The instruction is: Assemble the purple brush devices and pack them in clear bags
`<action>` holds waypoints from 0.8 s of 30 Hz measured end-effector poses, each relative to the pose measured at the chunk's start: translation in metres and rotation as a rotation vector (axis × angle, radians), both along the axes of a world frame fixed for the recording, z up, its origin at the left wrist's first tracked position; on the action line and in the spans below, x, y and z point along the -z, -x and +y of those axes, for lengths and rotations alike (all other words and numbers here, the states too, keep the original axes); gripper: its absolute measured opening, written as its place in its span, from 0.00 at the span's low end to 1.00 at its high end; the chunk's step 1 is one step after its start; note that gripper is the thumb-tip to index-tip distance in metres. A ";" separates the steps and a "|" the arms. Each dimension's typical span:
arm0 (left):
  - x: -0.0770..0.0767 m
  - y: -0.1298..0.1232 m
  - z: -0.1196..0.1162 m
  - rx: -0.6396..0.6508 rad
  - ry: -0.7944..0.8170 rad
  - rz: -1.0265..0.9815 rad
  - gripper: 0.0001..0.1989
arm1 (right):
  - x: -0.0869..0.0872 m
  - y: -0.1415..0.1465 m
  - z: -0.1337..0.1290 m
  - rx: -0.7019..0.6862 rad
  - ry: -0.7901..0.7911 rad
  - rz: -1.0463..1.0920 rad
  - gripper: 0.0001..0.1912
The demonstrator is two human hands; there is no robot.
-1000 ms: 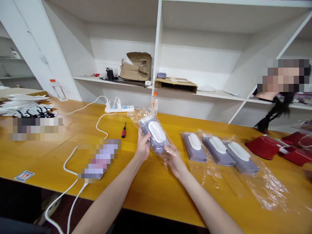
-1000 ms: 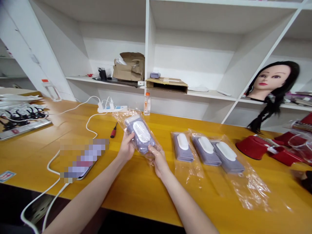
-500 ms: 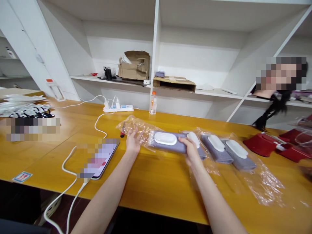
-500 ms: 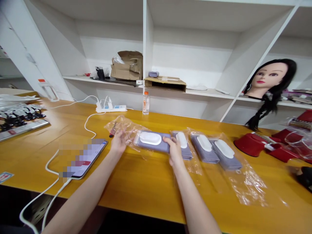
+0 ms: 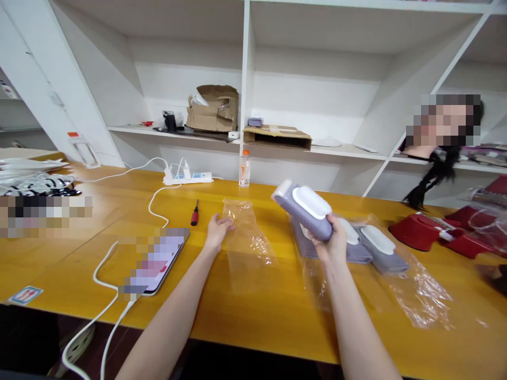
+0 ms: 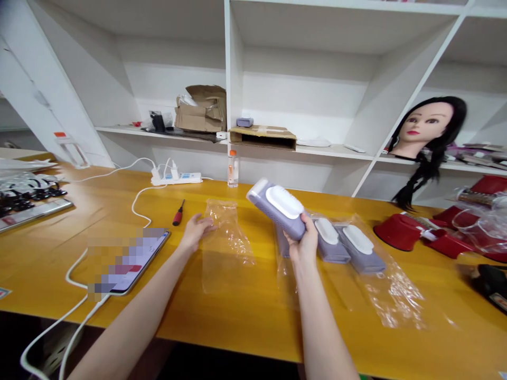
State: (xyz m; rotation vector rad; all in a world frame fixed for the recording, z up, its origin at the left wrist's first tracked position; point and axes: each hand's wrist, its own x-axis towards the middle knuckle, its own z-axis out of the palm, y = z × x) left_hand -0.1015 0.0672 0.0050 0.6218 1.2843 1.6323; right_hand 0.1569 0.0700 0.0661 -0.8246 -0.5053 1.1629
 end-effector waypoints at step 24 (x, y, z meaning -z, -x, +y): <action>0.024 -0.034 -0.010 0.096 -0.065 0.883 0.17 | 0.018 0.026 -0.001 -0.161 0.162 -0.100 0.15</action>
